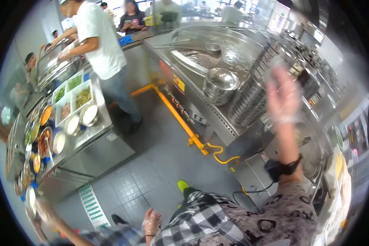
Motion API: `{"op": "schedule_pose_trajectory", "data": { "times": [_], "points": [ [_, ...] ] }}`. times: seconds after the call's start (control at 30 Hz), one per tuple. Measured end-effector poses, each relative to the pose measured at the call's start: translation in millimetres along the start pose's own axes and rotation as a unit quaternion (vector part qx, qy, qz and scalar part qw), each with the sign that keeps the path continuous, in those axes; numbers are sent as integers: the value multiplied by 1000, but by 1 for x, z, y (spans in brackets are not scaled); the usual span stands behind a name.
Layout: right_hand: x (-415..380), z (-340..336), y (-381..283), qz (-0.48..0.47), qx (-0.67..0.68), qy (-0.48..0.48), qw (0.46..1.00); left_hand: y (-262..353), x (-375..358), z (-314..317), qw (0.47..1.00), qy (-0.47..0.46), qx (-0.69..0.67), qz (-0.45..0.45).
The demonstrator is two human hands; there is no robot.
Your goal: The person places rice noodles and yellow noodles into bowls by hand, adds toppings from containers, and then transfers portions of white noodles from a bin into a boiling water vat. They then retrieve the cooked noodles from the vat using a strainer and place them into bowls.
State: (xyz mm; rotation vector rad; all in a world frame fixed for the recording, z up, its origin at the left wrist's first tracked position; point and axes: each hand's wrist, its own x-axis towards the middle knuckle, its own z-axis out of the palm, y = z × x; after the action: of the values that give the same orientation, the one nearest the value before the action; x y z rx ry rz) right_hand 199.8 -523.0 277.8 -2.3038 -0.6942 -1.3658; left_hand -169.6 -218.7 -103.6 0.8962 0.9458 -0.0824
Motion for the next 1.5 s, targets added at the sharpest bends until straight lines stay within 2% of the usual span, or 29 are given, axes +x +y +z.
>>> {"op": "schedule_pose_trajectory", "data": {
  "times": [0.07,0.1,0.13,0.17,0.2,0.3,0.37,0.4,0.5,0.57,0.63,0.7,0.77,0.83,0.87,0.93,0.97,1.0,1.03,1.07,1.13,1.2,1.23,1.27,1.3,1.33,1.4,1.43,1.5],
  "points": [
    [36,-35,36,-22,-162,0,987,-16,-23,-2,998,-30,55,23],
    [41,-45,55,-45,-173,-10,984,-33,-18,-7,994,-34,93,46],
    [49,-34,143,25,-95,-142,985,-49,-21,-7,993,-39,90,61],
    [57,-25,226,112,-34,-262,958,-61,-23,-8,992,-36,90,76],
    [75,3,263,84,-60,-316,943,-64,-29,-1,986,12,152,71],
    [89,23,279,42,-189,-313,930,-82,-46,1,948,27,283,144],
    [88,30,283,31,-216,-304,928,-54,-107,30,979,103,172,46],
    [90,32,284,25,-223,-301,927,-70,-104,28,980,116,158,46],
    [92,38,276,10,-232,-281,931,-117,-95,19,957,94,255,102],
    [94,31,256,-3,-233,-248,940,-132,-98,11,962,164,196,98],
    [93,26,230,-26,-218,-190,957,-143,-105,6,965,162,174,114],
    [86,23,182,-69,-159,-108,979,-142,-120,2,967,169,140,131],
    [70,22,114,-137,-46,-40,989,-102,-166,5,986,147,-45,70],
    [37,32,31,-227,124,-45,965,-88,-188,-9,978,158,-92,99],
    [6,44,-16,-268,230,-90,931,-84,-198,-20,972,159,-121,126],
    [-68,62,-130,-311,423,-238,817,-82,-224,-48,959,176,-151,165],
    [-108,58,-194,-331,490,-302,748,-85,-239,-66,950,179,-163,196],
    [-160,51,-256,-282,555,-329,711,-92,-255,-84,945,193,-175,200],
    [-188,20,-321,-325,543,-405,660,-99,-271,-104,926,188,-215,246],
    [-217,-11,-380,-345,601,-417,589,-106,-287,-126,904,184,-251,293],
    [-276,-46,-472,-444,629,-372,519,-121,-322,-169,882,193,-295,314],
    [-314,-95,-558,-523,653,-347,423,-133,-363,-205,822,190,-395,363],
    [-330,-116,-591,-528,664,-366,383,-136,-383,-218,817,199,-400,365],
    [-338,-142,-624,-583,634,-374,345,-136,-406,-229,783,235,-430,383],
    [-352,-159,-657,-604,676,-301,295,-139,-425,-242,748,269,-457,398],
    [-362,-178,-684,-606,677,-302,288,-153,-434,-261,744,274,-461,399],
    [-380,-210,-736,-625,678,-337,190,-179,-449,-303,682,304,-535,395],
    [-389,-220,-762,-626,679,-337,185,-184,-458,-322,643,318,-567,405],
    [-403,-233,-810,-662,644,-356,144,-190,-472,-356,616,334,-571,429]
  ]
}}
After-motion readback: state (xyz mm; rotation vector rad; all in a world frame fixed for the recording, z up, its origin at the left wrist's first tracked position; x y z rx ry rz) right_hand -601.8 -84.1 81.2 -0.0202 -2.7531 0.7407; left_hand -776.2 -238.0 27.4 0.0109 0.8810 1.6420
